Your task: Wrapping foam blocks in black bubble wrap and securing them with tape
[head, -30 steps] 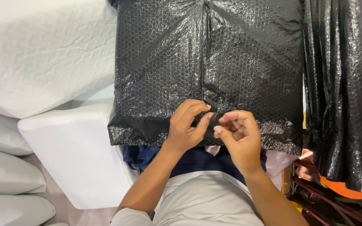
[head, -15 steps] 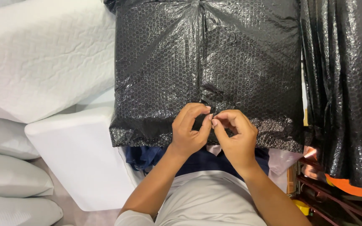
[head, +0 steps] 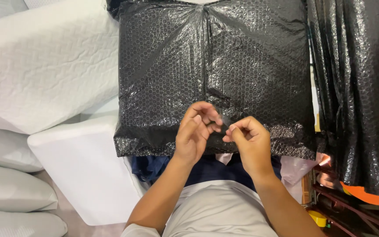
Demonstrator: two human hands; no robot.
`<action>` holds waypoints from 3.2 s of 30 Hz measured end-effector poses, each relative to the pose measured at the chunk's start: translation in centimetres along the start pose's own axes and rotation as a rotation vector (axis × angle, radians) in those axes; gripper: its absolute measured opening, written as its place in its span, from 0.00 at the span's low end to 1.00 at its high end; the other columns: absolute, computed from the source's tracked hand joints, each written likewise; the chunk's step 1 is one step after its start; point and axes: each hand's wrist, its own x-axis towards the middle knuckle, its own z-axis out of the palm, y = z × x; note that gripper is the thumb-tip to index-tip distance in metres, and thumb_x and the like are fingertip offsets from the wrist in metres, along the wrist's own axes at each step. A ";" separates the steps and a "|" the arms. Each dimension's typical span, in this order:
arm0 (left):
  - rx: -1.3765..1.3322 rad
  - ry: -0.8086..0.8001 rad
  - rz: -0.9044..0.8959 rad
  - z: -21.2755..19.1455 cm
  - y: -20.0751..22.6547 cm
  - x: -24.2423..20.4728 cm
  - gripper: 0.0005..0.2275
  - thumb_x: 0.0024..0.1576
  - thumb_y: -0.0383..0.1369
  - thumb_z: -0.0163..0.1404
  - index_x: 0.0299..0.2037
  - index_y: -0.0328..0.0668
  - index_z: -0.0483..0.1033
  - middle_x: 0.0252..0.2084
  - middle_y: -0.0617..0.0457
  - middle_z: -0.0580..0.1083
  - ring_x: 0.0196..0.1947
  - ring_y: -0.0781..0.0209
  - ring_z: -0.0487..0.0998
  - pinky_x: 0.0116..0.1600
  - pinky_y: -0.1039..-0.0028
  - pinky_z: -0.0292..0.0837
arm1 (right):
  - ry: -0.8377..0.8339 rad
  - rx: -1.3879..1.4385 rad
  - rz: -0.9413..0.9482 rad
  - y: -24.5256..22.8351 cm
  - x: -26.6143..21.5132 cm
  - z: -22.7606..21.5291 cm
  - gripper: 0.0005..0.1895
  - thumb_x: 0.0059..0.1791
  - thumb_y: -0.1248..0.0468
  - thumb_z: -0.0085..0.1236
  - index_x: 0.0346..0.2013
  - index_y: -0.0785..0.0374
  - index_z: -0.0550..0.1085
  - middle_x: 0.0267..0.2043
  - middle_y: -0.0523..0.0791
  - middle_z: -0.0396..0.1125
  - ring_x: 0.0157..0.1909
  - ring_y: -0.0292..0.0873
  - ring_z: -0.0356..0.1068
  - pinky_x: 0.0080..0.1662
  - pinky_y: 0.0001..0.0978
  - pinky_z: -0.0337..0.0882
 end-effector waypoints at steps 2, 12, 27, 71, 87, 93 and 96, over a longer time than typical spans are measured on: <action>0.402 0.008 0.236 -0.4 0.8 0.1 0.13 0.58 0.33 0.52 0.51 0.38 0.72 0.43 0.49 0.72 0.41 0.58 0.77 0.44 0.73 0.77 | 0.033 -0.013 0.044 -0.2 0.4 -0.4 0.03 0.50 0.76 0.55 0.31 0.73 0.75 0.27 0.51 0.71 0.28 0.42 0.77 0.35 0.31 0.79; 1.542 -0.064 1.029 0.0 -0.9 0.3 0.04 0.59 0.32 0.56 0.42 0.47 0.82 0.41 0.57 0.78 0.43 0.52 0.76 0.48 0.65 0.71 | 0.011 -0.282 0.011 -1.7 0.2 0.6 0.03 0.49 0.72 0.59 0.31 0.69 0.77 0.26 0.50 0.73 0.28 0.40 0.77 0.35 0.30 0.78; 0.967 0.416 0.402 -1.6 0.6 3.6 0.04 0.53 0.25 0.63 0.36 0.42 0.83 0.29 0.53 0.79 0.32 0.65 0.77 0.40 0.72 0.74 | -0.031 -0.600 -0.581 -2.1 5.3 1.2 0.18 0.54 0.64 0.56 0.58 0.66 0.73 0.57 0.53 0.68 0.59 0.60 0.67 0.56 0.52 0.69; 0.852 0.407 0.153 -3.6 -0.4 17.6 0.05 0.48 0.28 0.62 0.34 0.43 0.83 0.25 0.58 0.73 0.22 0.72 0.71 0.27 0.82 0.67 | -0.214 -0.802 -0.661 5.1 12.6 4.7 0.17 0.52 0.65 0.53 0.56 0.61 0.71 0.57 0.53 0.72 0.75 0.60 0.54 0.71 0.66 0.36; 1.290 0.626 0.121 -2.7 -1.9 17.5 0.06 0.45 0.33 0.64 0.31 0.51 0.81 0.27 0.60 0.80 0.36 0.56 0.83 0.43 0.66 0.78 | -0.247 -0.856 -0.672 4.1 12.2 4.8 0.16 0.50 0.65 0.54 0.52 0.65 0.73 0.57 0.55 0.72 0.74 0.61 0.55 0.69 0.73 0.37; 1.347 0.620 0.154 -3.0 -2.4 17.6 0.08 0.45 0.32 0.64 0.32 0.50 0.79 0.29 0.59 0.80 0.38 0.53 0.83 0.45 0.63 0.78 | -0.259 -0.837 -0.651 4.0 12.1 4.8 0.18 0.50 0.65 0.54 0.54 0.64 0.73 0.59 0.54 0.71 0.75 0.59 0.55 0.70 0.72 0.36; 1.427 0.614 0.244 -3.1 -2.8 17.3 0.10 0.43 0.30 0.66 0.33 0.49 0.78 0.30 0.58 0.77 0.40 0.52 0.82 0.48 0.62 0.77 | -0.263 -0.820 -0.625 4.8 12.5 4.7 0.19 0.50 0.66 0.53 0.56 0.63 0.73 0.61 0.53 0.70 0.75 0.57 0.54 0.70 0.70 0.35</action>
